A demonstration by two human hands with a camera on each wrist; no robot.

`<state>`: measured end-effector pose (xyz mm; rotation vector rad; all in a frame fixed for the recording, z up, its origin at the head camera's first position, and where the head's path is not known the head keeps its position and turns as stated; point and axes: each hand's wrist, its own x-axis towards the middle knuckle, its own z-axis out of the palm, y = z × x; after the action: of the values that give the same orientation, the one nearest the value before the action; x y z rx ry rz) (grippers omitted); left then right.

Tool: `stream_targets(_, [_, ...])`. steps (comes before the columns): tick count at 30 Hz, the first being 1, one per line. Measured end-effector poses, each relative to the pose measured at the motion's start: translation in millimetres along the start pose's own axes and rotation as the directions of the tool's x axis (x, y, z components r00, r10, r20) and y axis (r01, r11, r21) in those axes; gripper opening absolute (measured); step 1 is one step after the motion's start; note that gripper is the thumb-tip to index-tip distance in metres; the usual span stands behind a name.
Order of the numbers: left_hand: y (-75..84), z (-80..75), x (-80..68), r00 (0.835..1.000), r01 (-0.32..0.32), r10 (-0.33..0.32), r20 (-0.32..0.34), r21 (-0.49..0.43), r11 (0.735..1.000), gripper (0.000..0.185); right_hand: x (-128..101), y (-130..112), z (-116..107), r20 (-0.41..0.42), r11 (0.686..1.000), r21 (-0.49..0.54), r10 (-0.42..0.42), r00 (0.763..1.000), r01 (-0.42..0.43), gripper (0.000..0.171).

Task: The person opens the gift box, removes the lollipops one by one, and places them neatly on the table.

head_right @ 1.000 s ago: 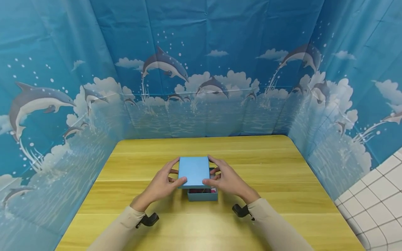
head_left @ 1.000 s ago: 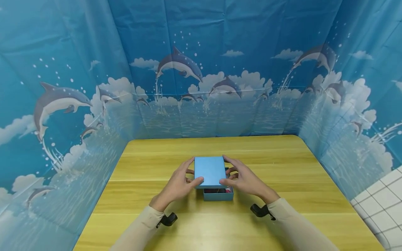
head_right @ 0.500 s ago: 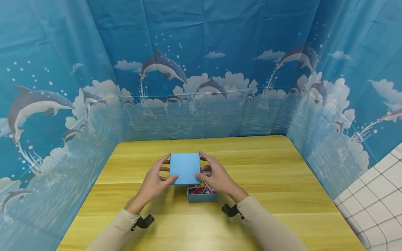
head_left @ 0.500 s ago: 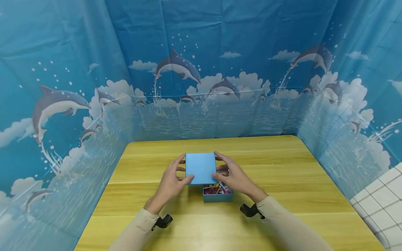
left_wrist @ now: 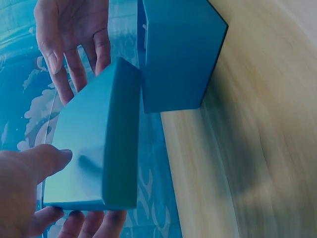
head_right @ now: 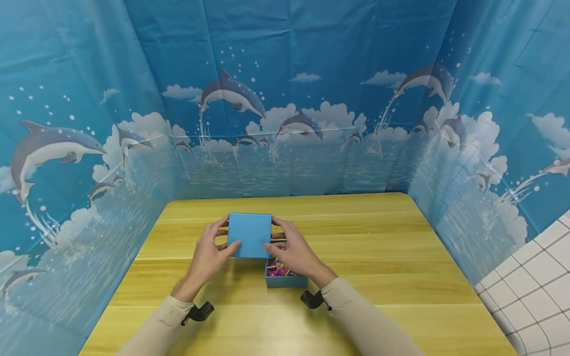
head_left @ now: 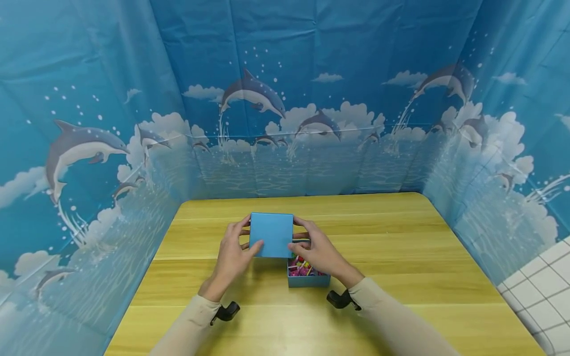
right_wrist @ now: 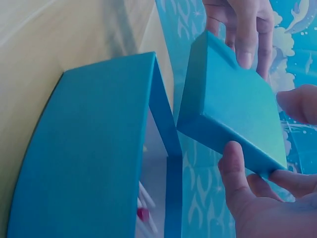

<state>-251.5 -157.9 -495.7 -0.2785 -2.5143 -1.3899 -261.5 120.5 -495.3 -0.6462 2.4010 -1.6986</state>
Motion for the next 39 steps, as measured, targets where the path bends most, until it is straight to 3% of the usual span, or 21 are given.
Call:
stream_targets(5, [-3.6,-5.5,2.4,0.999,0.016,-0.016,-0.034,-0.009,1.000,0.081,4.5,-1.7,9.5,0.008,0.999,0.029,-0.020,1.000,0.019,0.081])
stream_targets(13, [-10.0,-14.7,2.0,0.995,-0.008,0.011,-0.102,0.033,0.999,0.072,10.3,-6.5,22.9,0.001,0.998,0.055,-0.011,1.000,0.011,0.081])
stream_targets(18, [-12.5,-18.8,-0.1,0.994,0.028,-0.024,-0.109,0.036,0.999,0.070,13.2,-6.5,28.5,0.010,0.998,0.062,-0.017,1.000,0.016,0.084])
stream_targets(22, [-16.3,-21.2,-1.7,0.994,0.064,-0.062,-0.095,0.016,0.998,0.071,13.7,-6.3,31.8,0.032,0.999,0.042,-0.016,0.999,0.014,0.087])
stream_targets(34, [-35.8,-25.0,-5.5,0.991,0.124,-0.123,-0.060,0.005,0.992,0.062,18.9,2.1,39.8,0.083,0.992,-0.108,-0.054,0.995,0.063,0.074])
stream_targets(39, [-40.4,-27.1,-8.7,0.984,0.174,-0.172,-0.053,0.022,0.985,0.057,18.0,1.2,40.3,0.117,0.984,-0.172,-0.022,0.993,0.042,0.072])
